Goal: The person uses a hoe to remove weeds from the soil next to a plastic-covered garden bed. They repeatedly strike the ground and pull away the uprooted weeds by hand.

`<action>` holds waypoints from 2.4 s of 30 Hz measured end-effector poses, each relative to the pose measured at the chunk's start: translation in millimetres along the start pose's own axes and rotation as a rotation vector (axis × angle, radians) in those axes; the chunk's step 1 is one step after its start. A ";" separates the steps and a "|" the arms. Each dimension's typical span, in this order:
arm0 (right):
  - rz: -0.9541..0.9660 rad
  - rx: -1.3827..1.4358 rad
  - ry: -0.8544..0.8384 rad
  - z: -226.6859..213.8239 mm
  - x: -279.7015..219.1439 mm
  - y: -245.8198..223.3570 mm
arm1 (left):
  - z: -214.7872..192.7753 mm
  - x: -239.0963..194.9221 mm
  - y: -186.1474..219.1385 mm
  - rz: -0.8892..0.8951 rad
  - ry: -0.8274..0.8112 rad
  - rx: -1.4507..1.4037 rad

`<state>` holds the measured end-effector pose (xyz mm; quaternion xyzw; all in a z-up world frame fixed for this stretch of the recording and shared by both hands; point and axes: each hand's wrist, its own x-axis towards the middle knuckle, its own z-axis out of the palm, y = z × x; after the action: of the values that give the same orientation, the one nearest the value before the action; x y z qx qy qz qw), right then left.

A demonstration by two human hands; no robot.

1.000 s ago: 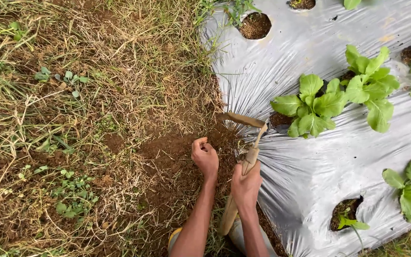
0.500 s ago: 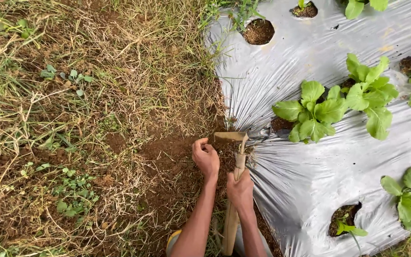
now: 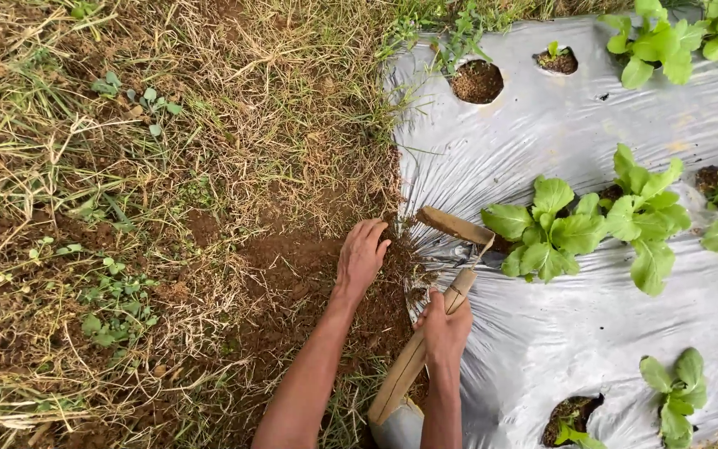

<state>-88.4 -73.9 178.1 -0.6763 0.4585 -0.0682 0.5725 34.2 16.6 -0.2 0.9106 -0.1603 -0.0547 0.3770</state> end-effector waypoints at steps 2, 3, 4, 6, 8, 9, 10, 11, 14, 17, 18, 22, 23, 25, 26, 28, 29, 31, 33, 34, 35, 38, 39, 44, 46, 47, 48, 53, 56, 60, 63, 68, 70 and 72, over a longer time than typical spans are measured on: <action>0.003 0.004 -0.012 1.0 5.8 1.3 | 24.3 -9.0 -17.3 0.040 0.030 0.050; 0.009 0.010 -0.021 1.9 7.4 3.3 | 35.7 -15.3 -27.2 0.085 0.055 0.101; 0.019 0.014 -0.028 3.7 9.8 3.4 | 31.1 -23.0 -24.6 0.079 0.049 0.111; 0.015 -0.029 -0.103 8.3 14.3 3.2 | 21.1 -37.2 -19.6 0.136 0.107 0.123; 0.013 -0.006 -0.119 16.1 12.2 0.2 | 24.4 -47.4 -16.0 0.103 0.082 0.146; 0.005 0.012 -0.127 19.1 11.4 -2.3 | 26.2 -51.9 -13.0 0.074 0.059 0.160; 0.006 0.011 -0.131 25.1 19.1 19.4 | 21.9 -55.9 -11.2 0.071 0.059 0.162; 0.012 -0.077 -0.162 31.2 26.1 40.8 | 17.0 -60.1 -9.2 0.064 0.055 0.132; 0.064 -0.204 -0.194 27.2 29.2 61.7 | 0.9 -67.8 7.4 0.015 0.058 0.061; 0.057 -0.147 -0.195 13.8 24.5 52.6 | 0.7 -80.6 28.3 -0.101 0.068 0.001; 0.002 -0.045 -0.193 14.5 24.7 47.2 | 0.8 -81.8 31.3 -0.169 0.070 -0.013; -0.027 -0.021 -0.158 26.8 13.5 11.4 | 19.7 -88.2 24.2 -0.327 0.028 -0.083; 0.012 -0.264 -0.221 32.3 22.6 28.6 | 21.9 -89.7 21.0 -0.350 0.030 -0.158; 0.050 -0.507 -0.275 34.4 35.0 47.7 | 8.7 -89.9 27.7 -0.366 0.030 -0.239; 0.036 -0.484 -0.276 32.7 40.1 49.1 | -7.2 -86.8 36.4 -0.454 0.003 -0.253; 0.024 -0.464 -0.274 30.9 44.5 39.8 | -27.1 -78.5 38.7 -0.544 -0.027 -0.270; 0.013 -0.407 -0.262 30.9 43.6 29.5 | -30.9 -73.6 32.2 -0.527 0.028 -0.268; -0.010 -0.356 -0.245 32.1 47.7 16.2 | -35.6 -61.1 23.8 -0.505 0.089 -0.279; -0.051 -0.165 -0.141 35.7 56.8 12.6 | -38.0 -47.6 17.8 -0.439 0.329 -0.296; -0.054 -0.179 -0.138 37.2 53.0 30.1 | -44.8 -46.5 24.3 -0.445 0.329 -0.309; 0.036 -0.245 -0.202 38.1 49.7 47.9 | -51.4 -45.5 30.7 -0.418 0.398 -0.278; 0.172 -0.266 -0.262 38.9 38.0 50.8 | -71.3 -37.6 46.4 -0.357 0.457 -0.229; 0.236 -0.215 -0.261 37.1 33.8 45.5 | -75.6 -35.8 51.9 -0.328 0.430 -0.201; 0.273 -0.302 -0.282 40.5 52.7 67.6 | -39.1 -23.1 15.9 -0.278 0.272 -0.065; 0.272 -0.305 -0.273 40.3 54.2 79.0 | -19.0 -13.1 5.7 -0.303 0.240 -0.050; 0.261 -0.253 -0.282 40.0 52.4 79.4 | -11.2 -6.8 3.2 -0.316 0.234 -0.002; 0.245 -0.201 -0.292 41.6 52.2 78.6 | -4.2 1.7 -0.1 -0.328 0.234 0.046; 0.244 -0.151 -0.247 41.6 49.5 82.2 | 25.8 -0.3 -4.5 -0.312 0.302 -0.003; 0.191 -0.114 -0.206 46.8 33.2 52.9 | 21.3 -3.6 -0.3 -0.384 0.371 0.020; 0.096 0.095 -0.125 53.9 23.6 23.2 | 29.0 -21.0 -0.6 -0.512 0.468 -0.090; 0.031 0.182 -0.093 63.6 28.1 30.0 | 41.9 -34.8 -15.8 -0.519 0.506 -0.115; 0.218 -0.032 -0.261 57.6 43.0 76.6 | -27.1 -39.5 19.4 -0.648 0.460 -0.247; 0.223 -0.017 -0.279 56.2 41.5 64.6 | -29.9 -35.6 7.1 -0.670 0.479 -0.293; 0.170 0.043 -0.213 54.1 30.7 49.5 | -27.1 -35.3 -11.2 -0.770 0.440 -0.404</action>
<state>-64.3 -53.0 105.3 -0.6260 0.4490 0.0428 0.6361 9.7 53.9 10.4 0.8023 0.2858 -0.0263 0.5235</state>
